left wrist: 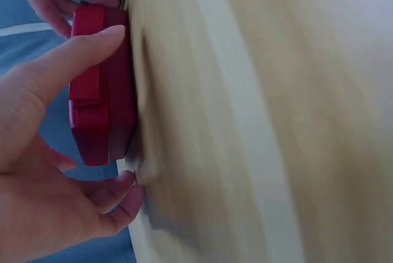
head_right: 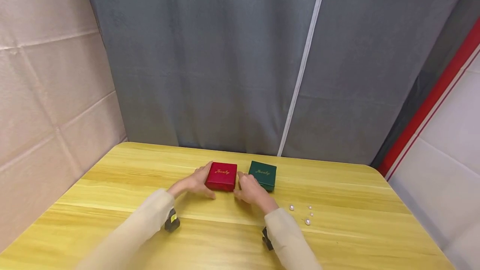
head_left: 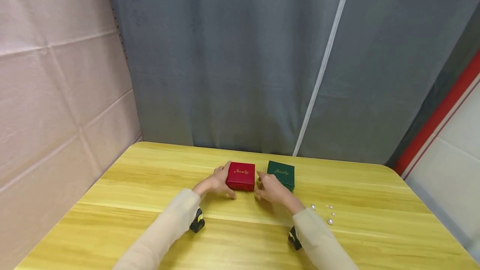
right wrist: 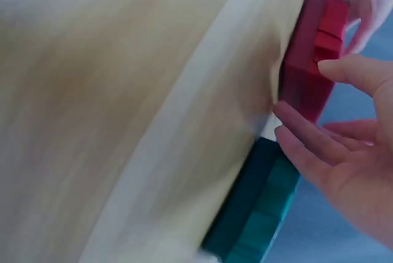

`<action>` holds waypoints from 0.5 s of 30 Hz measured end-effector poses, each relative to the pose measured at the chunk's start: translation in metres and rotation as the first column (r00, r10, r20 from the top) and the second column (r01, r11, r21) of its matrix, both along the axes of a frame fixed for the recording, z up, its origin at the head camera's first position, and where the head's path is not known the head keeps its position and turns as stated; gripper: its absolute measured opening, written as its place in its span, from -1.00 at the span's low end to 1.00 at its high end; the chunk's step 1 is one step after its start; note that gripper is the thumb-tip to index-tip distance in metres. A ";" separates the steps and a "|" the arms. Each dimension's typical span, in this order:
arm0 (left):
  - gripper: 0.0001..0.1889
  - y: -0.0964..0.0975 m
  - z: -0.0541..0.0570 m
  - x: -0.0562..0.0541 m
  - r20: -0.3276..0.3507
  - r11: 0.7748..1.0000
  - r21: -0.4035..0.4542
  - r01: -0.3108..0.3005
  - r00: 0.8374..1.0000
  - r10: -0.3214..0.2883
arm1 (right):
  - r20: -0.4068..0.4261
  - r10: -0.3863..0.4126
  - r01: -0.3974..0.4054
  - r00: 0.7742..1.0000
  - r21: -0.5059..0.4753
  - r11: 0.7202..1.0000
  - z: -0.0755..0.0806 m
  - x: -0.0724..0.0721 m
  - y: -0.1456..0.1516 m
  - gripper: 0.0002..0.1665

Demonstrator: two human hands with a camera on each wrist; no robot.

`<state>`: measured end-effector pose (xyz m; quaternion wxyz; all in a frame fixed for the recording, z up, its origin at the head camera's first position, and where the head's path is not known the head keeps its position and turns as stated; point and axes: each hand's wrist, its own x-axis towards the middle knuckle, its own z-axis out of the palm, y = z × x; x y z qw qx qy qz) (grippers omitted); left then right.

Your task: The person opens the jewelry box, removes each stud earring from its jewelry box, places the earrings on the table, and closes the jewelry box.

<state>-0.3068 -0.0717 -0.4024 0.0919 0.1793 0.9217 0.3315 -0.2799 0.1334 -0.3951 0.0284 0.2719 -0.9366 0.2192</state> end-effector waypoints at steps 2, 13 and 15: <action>0.15 -0.004 0.000 0.003 -0.008 1.000 0.011 0.006 1.000 -0.006 | -0.034 0.040 -0.040 0.999 -0.014 0.999 0.001 0.004 0.007 -0.46; -0.11 -0.025 0.008 0.028 -0.082 0.998 -0.039 0.055 0.995 -0.058 | -0.072 0.131 -0.132 0.989 -0.009 0.991 0.006 0.034 0.046 -0.68; -0.15 -0.028 0.008 0.035 -0.103 0.997 -0.029 0.073 0.992 -0.075 | -0.048 0.132 -0.132 0.990 -0.006 0.991 0.006 0.042 0.053 -0.67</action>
